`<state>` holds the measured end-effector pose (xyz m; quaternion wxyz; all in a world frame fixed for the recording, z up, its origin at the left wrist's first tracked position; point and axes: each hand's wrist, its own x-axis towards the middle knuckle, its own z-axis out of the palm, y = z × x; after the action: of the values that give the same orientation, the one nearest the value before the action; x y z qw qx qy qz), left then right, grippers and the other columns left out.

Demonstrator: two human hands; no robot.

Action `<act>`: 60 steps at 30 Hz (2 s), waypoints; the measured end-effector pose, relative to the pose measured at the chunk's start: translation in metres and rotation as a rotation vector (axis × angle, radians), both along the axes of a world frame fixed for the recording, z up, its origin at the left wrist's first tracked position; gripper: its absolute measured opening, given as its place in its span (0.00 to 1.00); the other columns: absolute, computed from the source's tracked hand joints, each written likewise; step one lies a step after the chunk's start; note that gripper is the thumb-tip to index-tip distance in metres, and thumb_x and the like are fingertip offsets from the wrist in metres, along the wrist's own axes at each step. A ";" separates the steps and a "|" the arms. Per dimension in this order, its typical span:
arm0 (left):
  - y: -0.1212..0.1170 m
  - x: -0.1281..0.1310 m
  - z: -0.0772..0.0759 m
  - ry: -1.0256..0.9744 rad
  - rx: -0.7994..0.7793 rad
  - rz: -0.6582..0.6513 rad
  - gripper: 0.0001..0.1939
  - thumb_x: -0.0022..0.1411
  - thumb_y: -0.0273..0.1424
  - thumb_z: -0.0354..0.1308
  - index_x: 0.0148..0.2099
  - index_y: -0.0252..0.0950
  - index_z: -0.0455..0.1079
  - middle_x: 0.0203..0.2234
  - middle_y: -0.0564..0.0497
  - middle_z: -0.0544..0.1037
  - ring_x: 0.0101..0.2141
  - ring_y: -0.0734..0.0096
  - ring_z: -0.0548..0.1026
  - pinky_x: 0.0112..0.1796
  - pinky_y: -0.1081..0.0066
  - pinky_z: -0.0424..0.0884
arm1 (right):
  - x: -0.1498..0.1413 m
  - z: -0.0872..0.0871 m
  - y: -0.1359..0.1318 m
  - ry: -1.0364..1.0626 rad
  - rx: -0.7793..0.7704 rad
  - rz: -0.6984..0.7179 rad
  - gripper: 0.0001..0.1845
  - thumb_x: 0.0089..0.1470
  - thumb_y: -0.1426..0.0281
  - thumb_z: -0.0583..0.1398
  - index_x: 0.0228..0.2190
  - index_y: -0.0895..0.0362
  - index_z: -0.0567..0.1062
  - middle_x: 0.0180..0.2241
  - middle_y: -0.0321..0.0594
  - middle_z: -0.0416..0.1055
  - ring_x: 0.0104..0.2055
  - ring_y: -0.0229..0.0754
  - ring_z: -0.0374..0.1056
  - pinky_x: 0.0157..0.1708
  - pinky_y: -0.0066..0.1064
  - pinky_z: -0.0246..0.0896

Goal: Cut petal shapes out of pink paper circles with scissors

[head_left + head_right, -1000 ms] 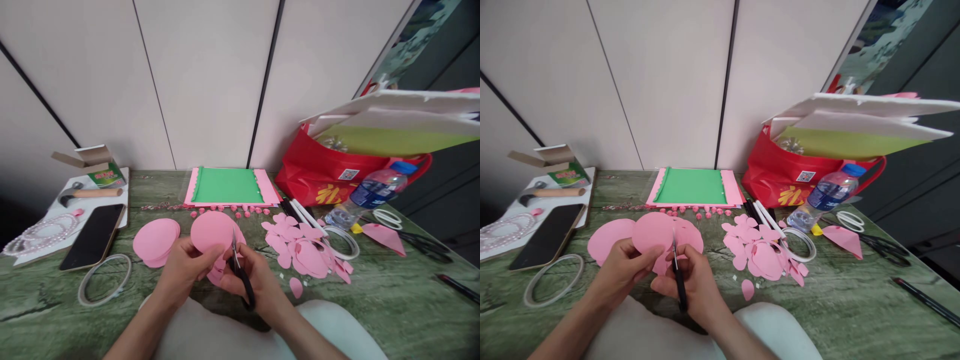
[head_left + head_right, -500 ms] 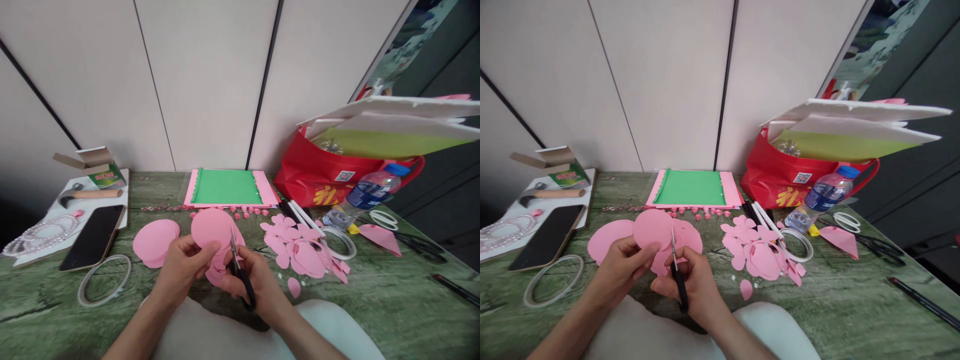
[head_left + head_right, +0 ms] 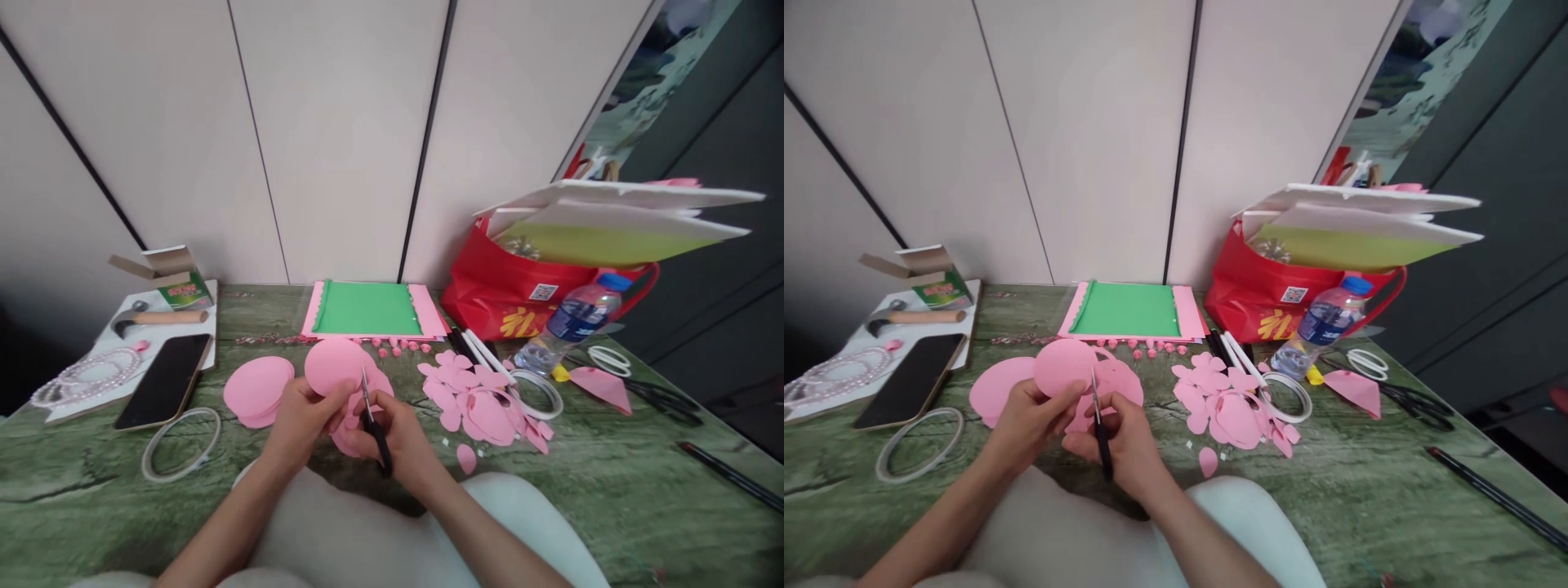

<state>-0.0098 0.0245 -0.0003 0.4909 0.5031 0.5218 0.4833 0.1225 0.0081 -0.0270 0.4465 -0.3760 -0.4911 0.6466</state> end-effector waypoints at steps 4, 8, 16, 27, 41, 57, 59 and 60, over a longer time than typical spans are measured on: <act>-0.003 0.000 0.012 0.011 0.057 0.010 0.18 0.45 0.34 0.62 0.13 0.32 0.60 0.07 0.58 0.60 0.12 0.83 0.55 0.14 0.78 0.48 | 0.001 0.013 -0.002 -0.018 0.027 -0.031 0.23 0.29 0.65 0.69 0.26 0.57 0.64 0.15 0.26 0.63 0.16 0.30 0.55 0.16 0.22 0.50; -0.014 0.005 0.032 0.010 0.084 0.014 0.17 0.44 0.34 0.62 0.14 0.32 0.62 0.07 0.57 0.61 0.11 0.83 0.55 0.13 0.78 0.49 | 0.001 0.036 -0.011 -0.001 0.112 -0.059 0.23 0.29 0.65 0.69 0.27 0.56 0.64 0.16 0.27 0.64 0.18 0.32 0.58 0.20 0.24 0.53; -0.055 0.009 0.069 0.048 0.205 -0.028 0.17 0.45 0.35 0.63 0.15 0.31 0.64 0.08 0.56 0.61 0.12 0.83 0.56 0.14 0.78 0.50 | 0.008 0.069 -0.053 0.045 0.188 -0.035 0.23 0.30 0.62 0.68 0.26 0.55 0.62 0.17 0.27 0.64 0.17 0.31 0.56 0.18 0.24 0.50; -0.142 0.028 0.032 0.026 0.146 0.017 0.15 0.45 0.36 0.62 0.16 0.32 0.65 0.08 0.57 0.63 0.11 0.83 0.56 0.13 0.78 0.50 | 0.019 0.018 -0.128 0.111 0.194 -0.023 0.25 0.30 0.61 0.69 0.27 0.56 0.62 0.18 0.27 0.62 0.19 0.32 0.56 0.20 0.24 0.50; -0.090 0.037 0.041 -0.103 0.194 -0.007 0.13 0.44 0.34 0.64 0.19 0.30 0.68 0.11 0.54 0.68 0.12 0.81 0.61 0.13 0.78 0.54 | 0.022 0.036 -0.077 0.064 0.202 -0.131 0.25 0.28 0.61 0.69 0.27 0.56 0.64 0.14 0.26 0.63 0.17 0.33 0.60 0.20 0.25 0.56; -0.070 0.037 -0.016 -0.219 0.112 0.006 0.14 0.45 0.37 0.63 0.21 0.31 0.69 0.12 0.56 0.69 0.12 0.82 0.61 0.13 0.78 0.54 | 0.017 -0.006 -0.067 0.042 0.080 -0.101 0.25 0.32 0.55 0.67 0.27 0.56 0.64 0.19 0.32 0.70 0.19 0.35 0.63 0.20 0.26 0.55; -0.070 0.037 -0.017 -0.229 0.114 0.030 0.14 0.44 0.37 0.64 0.19 0.31 0.68 0.11 0.56 0.69 0.12 0.82 0.61 0.13 0.78 0.54 | 0.015 -0.005 -0.068 0.033 0.062 -0.112 0.25 0.32 0.56 0.67 0.28 0.56 0.64 0.19 0.32 0.70 0.19 0.34 0.62 0.20 0.25 0.54; -0.071 0.038 -0.016 -0.235 0.116 0.044 0.14 0.43 0.36 0.64 0.19 0.30 0.68 0.11 0.56 0.69 0.12 0.82 0.60 0.13 0.78 0.53 | 0.014 -0.003 -0.068 0.032 0.055 -0.120 0.25 0.31 0.57 0.67 0.28 0.56 0.64 0.20 0.32 0.70 0.19 0.34 0.62 0.20 0.25 0.55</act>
<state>0.0278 -0.0461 -0.0166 0.5081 0.4589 0.4428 0.5789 0.1368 -0.0601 -0.0300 0.5023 -0.3820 -0.4781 0.6109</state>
